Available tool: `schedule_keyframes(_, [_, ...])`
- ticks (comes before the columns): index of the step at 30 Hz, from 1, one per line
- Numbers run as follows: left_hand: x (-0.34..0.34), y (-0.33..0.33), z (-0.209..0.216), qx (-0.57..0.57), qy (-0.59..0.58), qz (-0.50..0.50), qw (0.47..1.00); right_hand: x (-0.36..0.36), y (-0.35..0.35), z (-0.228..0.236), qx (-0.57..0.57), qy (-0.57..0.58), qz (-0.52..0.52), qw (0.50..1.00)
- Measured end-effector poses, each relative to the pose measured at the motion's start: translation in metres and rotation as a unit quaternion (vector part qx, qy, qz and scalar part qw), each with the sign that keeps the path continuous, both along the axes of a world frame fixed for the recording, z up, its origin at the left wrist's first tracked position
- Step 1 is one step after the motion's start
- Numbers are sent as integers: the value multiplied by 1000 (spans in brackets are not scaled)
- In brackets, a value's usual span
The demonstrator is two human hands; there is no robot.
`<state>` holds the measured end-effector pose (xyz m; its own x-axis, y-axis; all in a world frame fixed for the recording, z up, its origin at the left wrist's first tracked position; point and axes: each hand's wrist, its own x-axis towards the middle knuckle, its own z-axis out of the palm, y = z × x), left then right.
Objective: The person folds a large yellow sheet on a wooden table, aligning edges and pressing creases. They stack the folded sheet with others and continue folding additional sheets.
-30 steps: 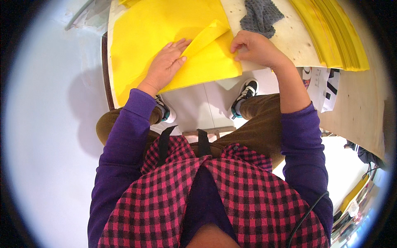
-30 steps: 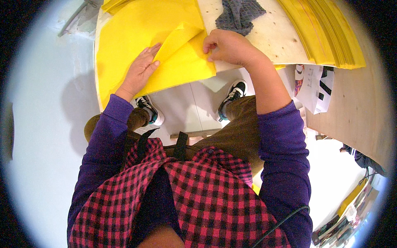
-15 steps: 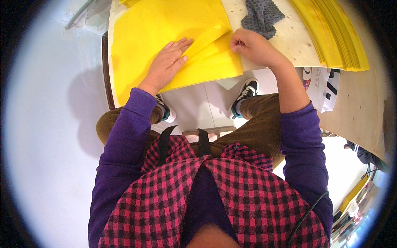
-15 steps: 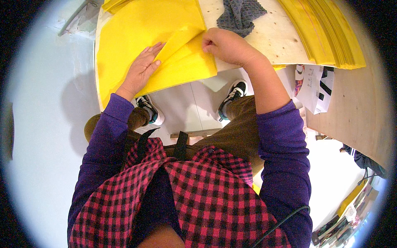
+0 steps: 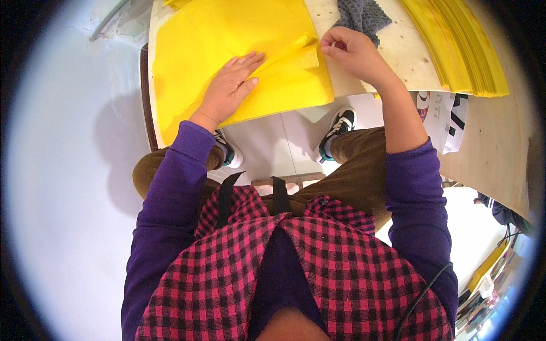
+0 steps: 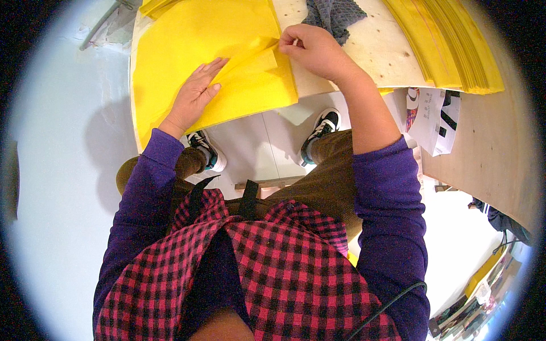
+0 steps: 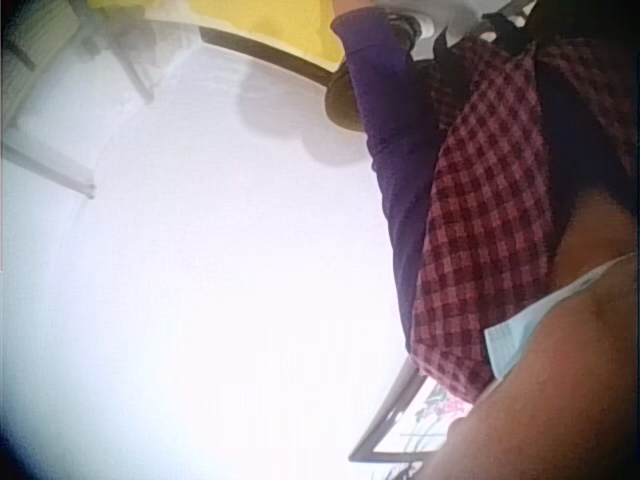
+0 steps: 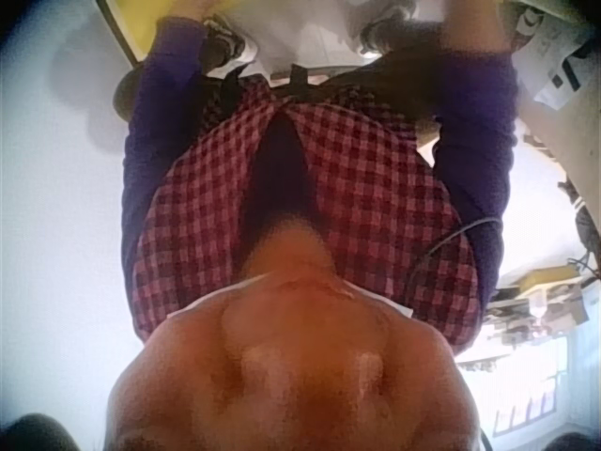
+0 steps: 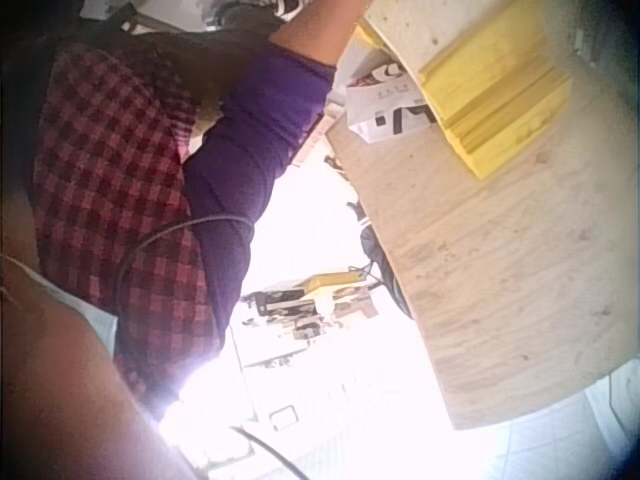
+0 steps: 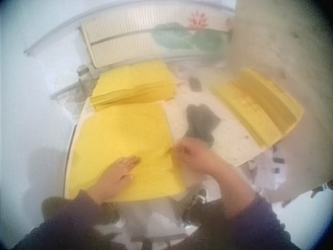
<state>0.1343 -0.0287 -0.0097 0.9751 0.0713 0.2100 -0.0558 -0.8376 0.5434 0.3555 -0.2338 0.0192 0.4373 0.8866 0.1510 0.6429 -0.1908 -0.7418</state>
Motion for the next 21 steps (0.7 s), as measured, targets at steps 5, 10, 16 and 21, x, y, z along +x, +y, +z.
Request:
schedule_keyframes(5, [-1, 2, -2, -15, -8, 1, 1000, 2, -14, 0, -50, 20, 102, 993])
schedule_keyframes(10, [-1, 2, -1, -22, -14, -4, 1000, -7, -11, -11, -70, -40, 123, 989])
schedule_keyframes(16, [-1, 0, 0, -23, -15, -1, 1000, -6, -5, -9, -96, -24, 97, 990])
schedule_keyframes(21, [-1, 0, 0, -23, -13, 5, 1000, 9, -11, -1, -19, -104, -95, 990])
